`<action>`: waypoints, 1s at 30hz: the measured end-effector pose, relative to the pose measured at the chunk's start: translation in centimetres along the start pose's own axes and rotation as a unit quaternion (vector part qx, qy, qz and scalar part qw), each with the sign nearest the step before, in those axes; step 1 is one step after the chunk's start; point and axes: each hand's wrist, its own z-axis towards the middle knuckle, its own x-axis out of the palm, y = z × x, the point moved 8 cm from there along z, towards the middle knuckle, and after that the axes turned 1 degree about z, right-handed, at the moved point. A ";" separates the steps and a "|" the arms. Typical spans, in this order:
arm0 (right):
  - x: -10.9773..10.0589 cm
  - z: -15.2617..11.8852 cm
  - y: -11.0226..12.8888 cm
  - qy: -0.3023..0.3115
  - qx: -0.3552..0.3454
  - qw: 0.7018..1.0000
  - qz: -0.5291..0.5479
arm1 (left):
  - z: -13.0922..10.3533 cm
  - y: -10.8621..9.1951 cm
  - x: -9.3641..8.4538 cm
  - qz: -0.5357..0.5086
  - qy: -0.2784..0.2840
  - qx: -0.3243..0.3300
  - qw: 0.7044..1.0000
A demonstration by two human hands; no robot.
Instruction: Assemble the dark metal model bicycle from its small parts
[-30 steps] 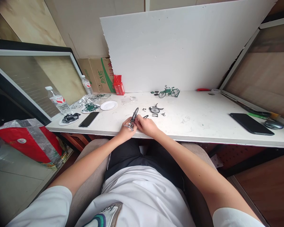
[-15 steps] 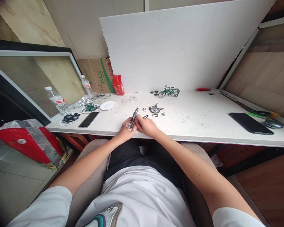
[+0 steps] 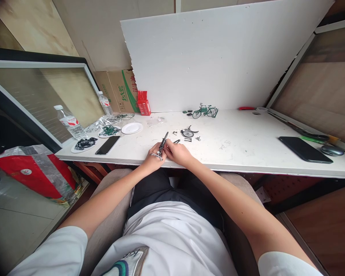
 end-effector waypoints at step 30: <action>-0.1 0.2 -0.2 0.002 0.011 1.000 -0.016 | 0.1 0.1 -0.2 -0.002 0.004 -0.013 1.000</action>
